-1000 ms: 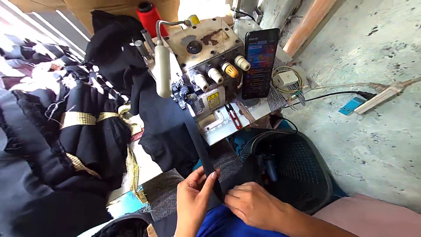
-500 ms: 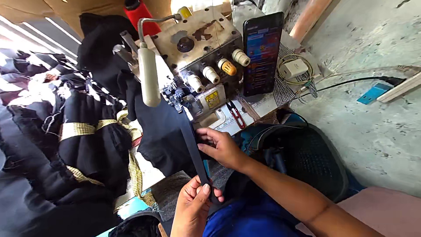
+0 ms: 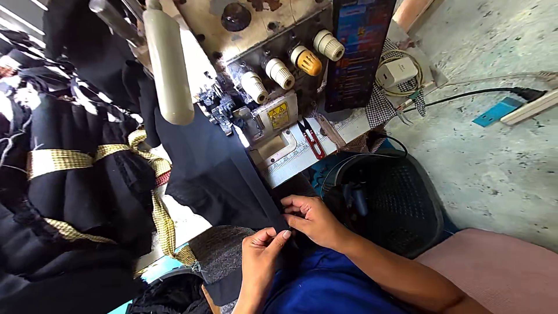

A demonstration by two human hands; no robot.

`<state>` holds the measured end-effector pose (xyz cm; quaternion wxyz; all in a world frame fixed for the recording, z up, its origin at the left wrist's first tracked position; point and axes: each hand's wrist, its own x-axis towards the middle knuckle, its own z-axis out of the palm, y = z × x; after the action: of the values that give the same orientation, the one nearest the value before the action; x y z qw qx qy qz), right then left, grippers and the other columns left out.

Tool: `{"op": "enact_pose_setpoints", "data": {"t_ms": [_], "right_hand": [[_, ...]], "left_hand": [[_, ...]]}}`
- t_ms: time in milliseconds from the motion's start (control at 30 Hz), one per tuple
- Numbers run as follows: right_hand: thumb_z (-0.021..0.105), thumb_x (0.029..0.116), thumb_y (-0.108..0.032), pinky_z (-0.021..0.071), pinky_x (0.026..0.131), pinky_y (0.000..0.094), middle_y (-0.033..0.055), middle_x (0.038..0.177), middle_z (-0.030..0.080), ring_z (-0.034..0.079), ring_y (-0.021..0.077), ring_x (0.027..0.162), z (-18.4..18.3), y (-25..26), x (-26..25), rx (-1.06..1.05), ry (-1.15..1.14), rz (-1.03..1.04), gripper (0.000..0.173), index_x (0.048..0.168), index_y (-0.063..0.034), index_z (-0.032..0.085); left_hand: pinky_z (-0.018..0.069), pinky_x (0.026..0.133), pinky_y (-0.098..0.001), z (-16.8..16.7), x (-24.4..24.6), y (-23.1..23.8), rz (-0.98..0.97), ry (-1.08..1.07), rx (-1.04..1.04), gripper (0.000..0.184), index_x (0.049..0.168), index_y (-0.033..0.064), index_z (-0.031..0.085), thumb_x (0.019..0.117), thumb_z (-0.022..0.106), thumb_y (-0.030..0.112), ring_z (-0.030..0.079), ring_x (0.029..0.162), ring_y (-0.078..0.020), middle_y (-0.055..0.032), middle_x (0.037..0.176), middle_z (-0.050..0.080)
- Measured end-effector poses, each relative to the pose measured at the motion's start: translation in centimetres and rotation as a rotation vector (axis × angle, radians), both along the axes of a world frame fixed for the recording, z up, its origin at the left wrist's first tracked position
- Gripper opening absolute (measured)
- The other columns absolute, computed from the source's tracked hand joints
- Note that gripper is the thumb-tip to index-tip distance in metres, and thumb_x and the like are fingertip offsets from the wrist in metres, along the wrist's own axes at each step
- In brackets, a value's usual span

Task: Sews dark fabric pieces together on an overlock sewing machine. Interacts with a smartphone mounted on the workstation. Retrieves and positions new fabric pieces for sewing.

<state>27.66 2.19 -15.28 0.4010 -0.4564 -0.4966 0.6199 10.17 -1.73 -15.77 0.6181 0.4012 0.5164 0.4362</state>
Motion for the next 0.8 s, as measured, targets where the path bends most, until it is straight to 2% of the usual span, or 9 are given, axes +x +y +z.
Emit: {"op": "enact_pose_setpoints", "data": {"t_ms": [100,167,267,400,700,800], "right_hand": [[0.065,0.0989,-0.011,0.059,0.077,0.0211,0.0028,0.092,0.074,0.069,0.003,0.082,-0.2,0.1,0.3,0.032,-0.041,0.028,0.015,0.103,0.0002,0.074],[0.065,0.0994,-0.013,0.0585,0.077,0.021,0.0026,0.091,0.074,0.069,0.0032,0.082,-0.5,0.2,0.5,0.058,-0.06,0.036,0.015,0.1,-0.0005,0.074],[0.064,0.0994,-0.012,0.0584,0.077,0.0207,0.0028,0.091,0.073,0.069,0.0031,0.083,-0.1,0.2,0.6,0.057,-0.06,0.061,0.015,0.1,-0.0003,0.074],[0.065,0.0986,-0.008,0.0584,0.077,0.0197,0.003,0.091,0.073,0.069,0.0025,0.082,0.9,-0.3,0.5,0.05,-0.032,0.084,0.013,0.102,0.0012,0.073],[0.061,0.099,-0.006,0.0581,0.079,0.0194,0.0049,0.098,0.073,0.068,0.0036,0.088,1.3,-0.3,1.1,0.029,-0.003,0.108,0.015,0.1,0.0016,0.074],[0.062,0.0996,-0.007,0.0595,0.076,0.02,0.003,0.093,0.073,0.069,0.003,0.081,1.7,-0.3,1.3,0.008,-0.013,0.122,0.014,0.101,0.0011,0.073]], "left_hand": [[0.0612,0.07,-0.0265,0.1,-0.3,-0.2,-0.046,0.015,0.039,0.012,0.084,0.0027,0.078,0.0919,0.074,0.011,0.073,0.072,-0.0117,-0.008,0.079,0.076],[0.0628,0.073,-0.0289,0.1,-0.3,-0.3,-0.049,0.006,0.048,0.013,0.088,0.0009,0.078,0.0938,0.072,0.011,0.075,0.075,-0.015,-0.0104,0.083,0.077],[0.063,0.073,-0.0302,0.3,-0.1,-0.6,-0.022,-0.063,0.01,0.012,0.09,-0.0005,0.077,0.094,0.072,0.009,0.075,0.074,-0.0162,-0.0121,0.082,0.077],[0.0633,0.073,-0.0314,1.7,-0.1,-1.3,-0.059,-0.181,-0.039,0.011,0.093,0.0007,0.077,0.0951,0.071,0.01,0.075,0.074,-0.0159,-0.01,0.081,0.076],[0.0622,0.075,-0.029,1.0,0.0,-0.8,-0.056,-0.092,0.028,0.013,0.094,-0.0011,0.077,0.0968,0.068,0.008,0.074,0.076,-0.0135,-0.0098,0.084,0.077],[0.0622,0.079,-0.0304,0.9,-0.1,-0.9,-0.079,-0.085,0.053,0.013,0.094,-0.0011,0.077,0.0974,0.067,0.007,0.074,0.08,-0.0142,-0.0091,0.087,0.077]]}}
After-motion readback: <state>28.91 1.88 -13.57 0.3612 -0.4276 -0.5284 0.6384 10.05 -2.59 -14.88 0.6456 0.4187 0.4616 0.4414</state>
